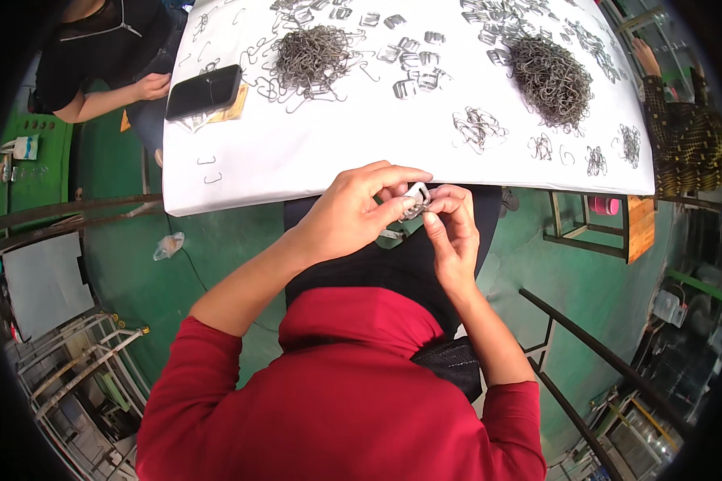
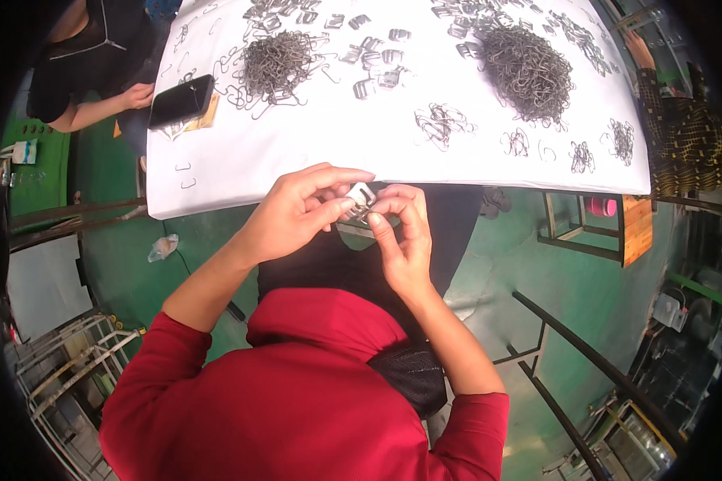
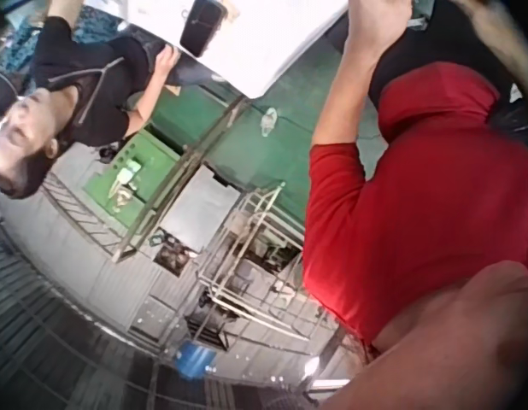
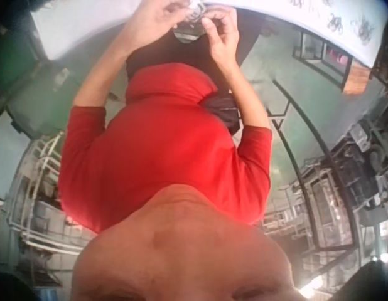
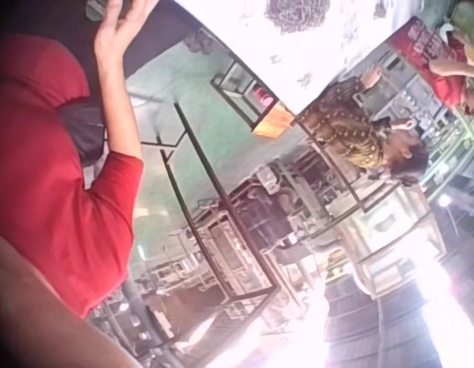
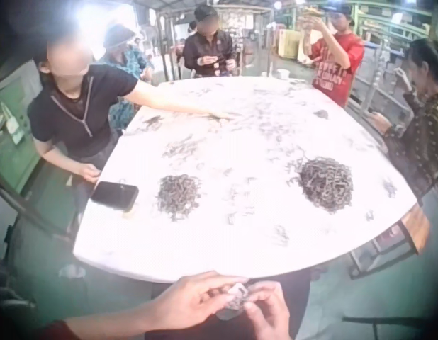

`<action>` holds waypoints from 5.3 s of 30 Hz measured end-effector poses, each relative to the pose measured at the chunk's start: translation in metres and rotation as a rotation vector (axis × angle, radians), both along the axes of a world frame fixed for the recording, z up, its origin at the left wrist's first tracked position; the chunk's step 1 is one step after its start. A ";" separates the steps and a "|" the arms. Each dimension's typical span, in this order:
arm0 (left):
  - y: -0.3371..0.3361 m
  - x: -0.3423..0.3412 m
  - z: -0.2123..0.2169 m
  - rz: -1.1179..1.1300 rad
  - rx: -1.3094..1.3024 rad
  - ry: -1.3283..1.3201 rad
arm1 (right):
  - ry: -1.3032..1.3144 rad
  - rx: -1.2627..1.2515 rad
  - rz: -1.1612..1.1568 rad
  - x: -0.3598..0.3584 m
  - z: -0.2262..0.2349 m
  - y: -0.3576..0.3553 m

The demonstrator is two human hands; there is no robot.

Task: The person picks up metal hooks and clips from a table, joins them by hand, and hangs the assembled chains onto a metal rack overhead.

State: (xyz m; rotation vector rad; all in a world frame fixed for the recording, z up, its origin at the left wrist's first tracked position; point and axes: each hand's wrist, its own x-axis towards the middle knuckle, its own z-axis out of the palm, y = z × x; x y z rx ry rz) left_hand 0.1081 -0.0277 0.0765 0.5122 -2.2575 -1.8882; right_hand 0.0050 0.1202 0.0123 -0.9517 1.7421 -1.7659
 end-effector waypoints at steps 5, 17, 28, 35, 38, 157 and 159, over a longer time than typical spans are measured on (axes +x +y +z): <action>0.001 0.001 -0.002 0.052 0.218 -0.036 | 0.052 0.073 0.034 0.000 -0.006 -0.003; 0.005 0.018 -0.031 0.155 -0.041 0.050 | 0.362 0.256 0.176 -0.054 0.021 -0.113; 0.015 0.036 -0.038 0.242 -0.106 0.084 | 0.891 0.886 0.315 -0.040 0.005 -0.229; 0.021 0.038 -0.044 0.216 -0.076 0.096 | 0.941 0.839 0.362 -0.051 0.019 -0.206; 0.022 0.036 -0.040 0.221 -0.081 0.096 | 0.977 0.826 0.434 -0.038 0.011 -0.206; 0.008 -0.012 -0.029 0.330 -0.371 0.310 | -0.457 -0.150 0.054 -0.013 0.030 -0.023; -0.024 -0.037 -0.048 0.395 -0.596 0.353 | -0.493 -0.124 0.062 -0.013 0.035 -0.022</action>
